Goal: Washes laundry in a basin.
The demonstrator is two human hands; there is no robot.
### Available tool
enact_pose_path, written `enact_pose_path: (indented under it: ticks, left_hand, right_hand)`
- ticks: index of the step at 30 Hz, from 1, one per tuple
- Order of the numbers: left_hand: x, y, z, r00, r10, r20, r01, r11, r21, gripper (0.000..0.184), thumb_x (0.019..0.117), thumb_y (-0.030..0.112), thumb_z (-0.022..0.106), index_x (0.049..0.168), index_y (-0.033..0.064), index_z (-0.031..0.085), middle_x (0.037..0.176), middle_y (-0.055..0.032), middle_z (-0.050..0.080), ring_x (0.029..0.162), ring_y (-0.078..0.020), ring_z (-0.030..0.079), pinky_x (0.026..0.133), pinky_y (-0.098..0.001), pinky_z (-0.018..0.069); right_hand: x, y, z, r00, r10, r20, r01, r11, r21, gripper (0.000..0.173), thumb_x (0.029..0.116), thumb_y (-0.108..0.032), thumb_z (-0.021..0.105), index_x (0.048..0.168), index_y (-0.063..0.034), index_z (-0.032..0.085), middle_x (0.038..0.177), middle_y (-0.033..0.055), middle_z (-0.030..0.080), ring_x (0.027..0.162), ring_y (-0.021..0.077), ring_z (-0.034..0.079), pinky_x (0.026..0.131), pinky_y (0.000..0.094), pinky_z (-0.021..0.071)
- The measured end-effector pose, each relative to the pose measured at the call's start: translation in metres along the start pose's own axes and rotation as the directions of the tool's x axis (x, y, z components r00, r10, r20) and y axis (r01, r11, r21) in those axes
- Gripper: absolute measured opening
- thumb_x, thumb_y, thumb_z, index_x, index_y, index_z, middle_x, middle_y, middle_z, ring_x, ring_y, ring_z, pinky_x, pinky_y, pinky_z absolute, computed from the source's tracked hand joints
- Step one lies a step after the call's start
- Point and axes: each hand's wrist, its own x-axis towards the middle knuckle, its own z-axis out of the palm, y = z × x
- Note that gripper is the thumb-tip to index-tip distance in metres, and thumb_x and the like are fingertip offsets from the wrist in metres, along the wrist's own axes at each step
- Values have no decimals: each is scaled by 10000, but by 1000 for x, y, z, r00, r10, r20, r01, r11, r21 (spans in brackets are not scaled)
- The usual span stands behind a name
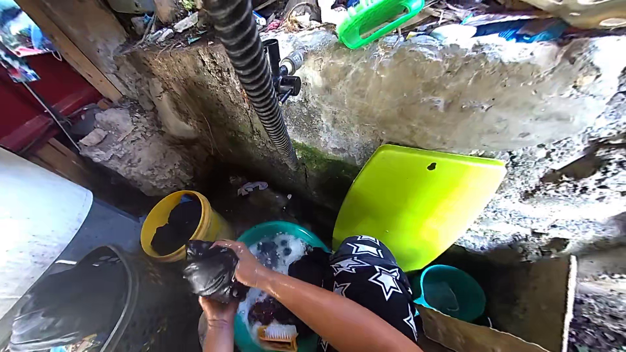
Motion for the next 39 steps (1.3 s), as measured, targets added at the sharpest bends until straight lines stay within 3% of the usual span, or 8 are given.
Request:
enact_pose_path:
  ticks: [6, 9, 12, 17, 23, 30, 35, 39]
  left_hand:
    - [-1, 47, 73, 952, 295, 82, -300, 842, 448, 228, 990, 185, 367, 1187, 143, 473, 885, 39, 678, 798, -62, 694, 685, -299, 617]
    - [-10, 42, 88, 874, 400, 275, -471, 560, 682, 466, 753, 22, 618, 1195, -1, 474, 914, 49, 668, 807, -1, 679, 719, -238, 612]
    - [-28, 28, 87, 775, 341, 532, -606, 160, 779, 494, 664, 75, 722, 1090, -148, 611, 946, -35, 708, 874, 56, 664, 810, -157, 564]
    - [-47, -8, 56, 621, 158, 767, -662, -418, 622, 452, 724, 333, 717, 895, -83, 758, 806, -239, 740, 779, -366, 749, 758, -560, 573]
    - [-43, -43, -1, 565, -140, 813, -645, -690, 329, 356, 753, 367, 728, 911, 62, 820, 861, -213, 766, 834, -455, 751, 716, -685, 552]
    - [-34, -25, 39, 868, -360, 343, -496, -590, 637, 420, 910, 365, 702, 1122, 8, 761, 1043, -270, 741, 1075, -473, 691, 963, -664, 476]
    - [-4, 45, 67, 919, 271, 286, -378, 400, 835, 323, 833, -23, 675, 1146, -84, 625, 950, -123, 732, 848, -159, 728, 782, -359, 634]
    - [-6, 142, 127, 885, 454, 104, -404, 635, 659, 143, 1031, 151, 473, 1088, 88, 588, 868, -13, 698, 776, -118, 703, 680, -351, 623]
  right_hand:
    - [16, 3, -22, 766, 604, -221, -524, 785, 330, 421, 1118, -133, 263, 1457, 68, 412, 1396, 247, 517, 1240, 247, 542, 1051, 392, 453]
    - [14, 17, -33, 697, 712, -85, -625, 661, 415, 513, 1146, -277, 180, 1532, 6, 362, 1496, 238, 455, 1335, 282, 493, 1096, 447, 419]
    - [4, 25, -41, 782, 622, 42, -589, 716, 375, 378, 1131, -180, 245, 1381, -29, 484, 1161, 66, 595, 1017, 60, 581, 884, 251, 505]
    - [-10, 24, -54, 695, 714, 91, -685, 695, -218, 374, 1106, -105, 368, 1421, 48, 499, 1394, 188, 559, 1241, 167, 555, 1070, 324, 433]
    - [-1, 46, -38, 652, 724, 225, -520, 643, -562, 474, 1136, -165, 292, 1524, 96, 368, 1606, 284, 347, 1525, 378, 306, 1251, 491, 209]
    - [-7, 61, -40, 638, 760, 125, -517, 543, -662, 433, 1106, -103, 392, 1484, 106, 426, 1562, 288, 414, 1491, 391, 365, 1234, 504, 261]
    - [10, 45, -48, 661, 745, 93, -746, 638, 188, 395, 1128, -295, 293, 1345, -48, 511, 1152, 123, 607, 992, 185, 609, 835, 380, 528]
    - [29, 38, -55, 713, 639, 289, -689, 715, 119, 606, 1049, -303, 576, 1576, -185, 300, 1451, 188, 500, 1110, 300, 628, 851, 481, 557]
